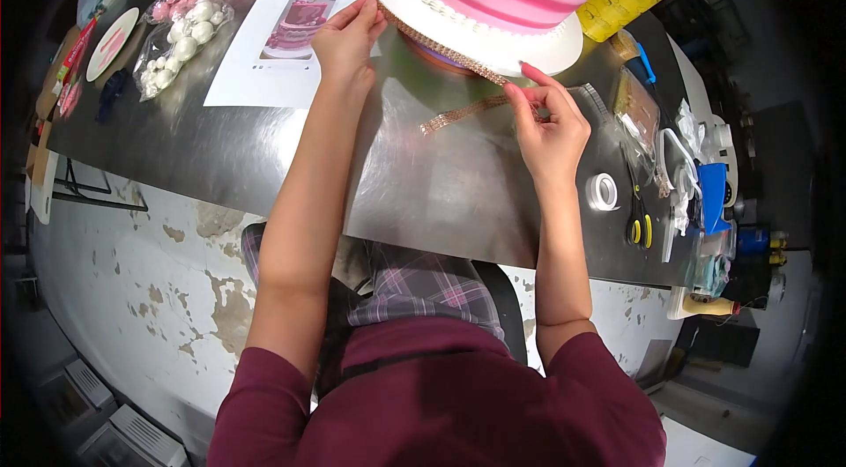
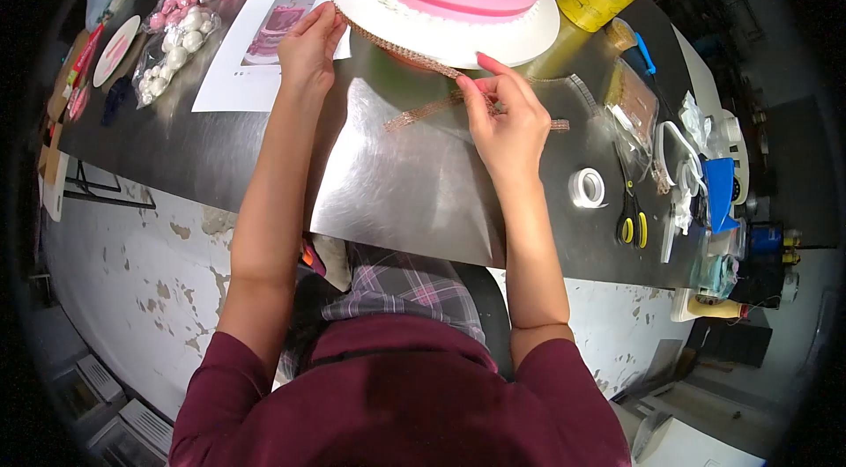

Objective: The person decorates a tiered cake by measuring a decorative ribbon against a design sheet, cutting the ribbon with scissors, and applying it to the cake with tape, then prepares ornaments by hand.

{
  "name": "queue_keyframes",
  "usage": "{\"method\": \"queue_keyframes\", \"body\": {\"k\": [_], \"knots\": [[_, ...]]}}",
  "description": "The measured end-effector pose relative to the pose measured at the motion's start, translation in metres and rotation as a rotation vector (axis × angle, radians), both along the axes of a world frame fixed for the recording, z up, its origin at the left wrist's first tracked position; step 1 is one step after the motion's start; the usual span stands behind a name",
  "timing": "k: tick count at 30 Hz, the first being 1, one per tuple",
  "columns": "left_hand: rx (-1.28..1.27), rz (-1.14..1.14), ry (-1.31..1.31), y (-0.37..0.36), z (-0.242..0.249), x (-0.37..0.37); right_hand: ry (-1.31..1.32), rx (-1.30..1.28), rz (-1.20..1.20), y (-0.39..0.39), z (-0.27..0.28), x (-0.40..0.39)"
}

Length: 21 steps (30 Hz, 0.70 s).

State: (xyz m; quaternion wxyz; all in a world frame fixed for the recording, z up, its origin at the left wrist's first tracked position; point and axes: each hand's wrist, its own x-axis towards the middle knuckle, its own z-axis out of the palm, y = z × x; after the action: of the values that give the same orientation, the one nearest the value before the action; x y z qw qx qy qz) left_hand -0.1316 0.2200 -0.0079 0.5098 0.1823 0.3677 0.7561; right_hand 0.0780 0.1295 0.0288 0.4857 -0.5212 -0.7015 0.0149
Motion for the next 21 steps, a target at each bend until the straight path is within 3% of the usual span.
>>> {"method": "queue_keyframes", "body": {"k": [21], "knots": [[-0.015,0.013,-0.048,0.003,0.000,0.000,0.099,0.064,-0.008,0.011,-0.004,-0.005]]}}
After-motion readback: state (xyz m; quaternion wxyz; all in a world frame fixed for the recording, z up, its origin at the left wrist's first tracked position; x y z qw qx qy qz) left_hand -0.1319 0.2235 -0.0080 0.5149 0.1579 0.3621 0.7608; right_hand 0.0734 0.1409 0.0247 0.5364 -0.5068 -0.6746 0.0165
